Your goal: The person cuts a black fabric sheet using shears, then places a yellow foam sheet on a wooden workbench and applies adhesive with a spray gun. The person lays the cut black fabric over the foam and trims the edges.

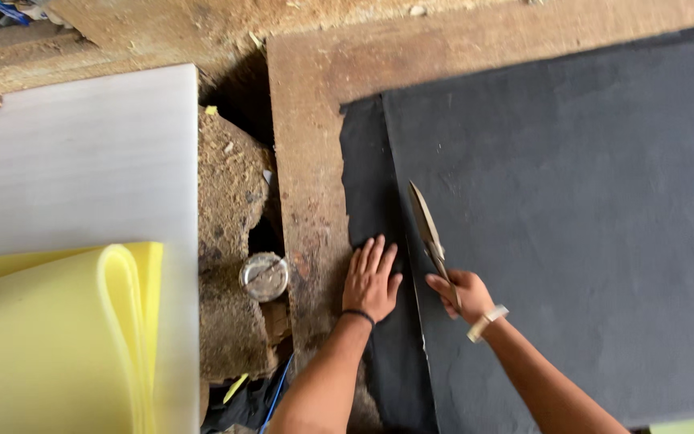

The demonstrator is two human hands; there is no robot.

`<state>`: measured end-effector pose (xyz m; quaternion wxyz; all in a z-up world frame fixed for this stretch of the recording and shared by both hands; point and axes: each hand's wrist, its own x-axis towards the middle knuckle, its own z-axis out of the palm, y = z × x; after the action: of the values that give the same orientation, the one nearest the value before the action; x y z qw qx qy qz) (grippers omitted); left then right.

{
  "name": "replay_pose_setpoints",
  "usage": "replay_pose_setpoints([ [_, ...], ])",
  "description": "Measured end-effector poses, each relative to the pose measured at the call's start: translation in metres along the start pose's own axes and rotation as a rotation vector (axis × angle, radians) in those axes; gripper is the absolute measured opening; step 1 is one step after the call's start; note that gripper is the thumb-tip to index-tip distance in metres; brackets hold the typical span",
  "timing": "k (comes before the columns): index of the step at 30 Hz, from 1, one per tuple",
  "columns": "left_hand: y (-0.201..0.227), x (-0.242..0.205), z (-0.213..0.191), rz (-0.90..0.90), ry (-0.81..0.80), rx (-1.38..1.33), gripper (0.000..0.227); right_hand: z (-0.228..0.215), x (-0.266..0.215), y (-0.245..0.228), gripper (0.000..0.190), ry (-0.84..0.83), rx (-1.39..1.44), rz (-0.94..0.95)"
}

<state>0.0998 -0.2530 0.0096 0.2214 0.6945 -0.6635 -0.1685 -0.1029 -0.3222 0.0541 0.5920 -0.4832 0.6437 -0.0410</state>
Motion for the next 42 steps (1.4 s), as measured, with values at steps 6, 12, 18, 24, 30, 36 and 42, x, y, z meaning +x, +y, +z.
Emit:
replay_pose_setpoints([
  [6, -0.004, -0.006, 0.014, 0.031, 0.024, 0.067, 0.062, -0.019, -0.1, 0.144, 0.045, 0.075, -0.408, 0.089],
  [12, 0.006, -0.013, 0.002, -0.003, 0.008, 0.013, 0.069, -0.037, -0.162, 0.238, 0.052, 0.08, -0.681, 0.097],
  [18, 0.05, -0.145, 0.02, -0.48, 0.08, -0.049, 0.087, -0.043, -0.177, 0.281, 0.051, 0.085, -0.652, 0.02],
  [24, 0.118, -0.26, 0.058, -0.624, 0.212, 0.082, 0.081, -0.07, -0.187, 0.278, 0.052, 0.001, -0.808, -0.135],
  [30, 0.113, -0.26, 0.087, -0.685, 0.173, -0.03, 0.014, -0.102, -0.242, 0.283, 0.058, -0.062, -1.136, -0.132],
  [36, 0.101, -0.287, 0.092, -0.522, 0.394, -0.451, 0.017, -0.101, -0.276, 0.258, 0.071, -0.087, -1.332, -0.246],
  [42, 0.115, -0.284, 0.063, -0.427, 0.29, -0.519, 0.016, -0.076, -0.276, 0.217, 0.068, -0.083, -1.427, -0.353],
])
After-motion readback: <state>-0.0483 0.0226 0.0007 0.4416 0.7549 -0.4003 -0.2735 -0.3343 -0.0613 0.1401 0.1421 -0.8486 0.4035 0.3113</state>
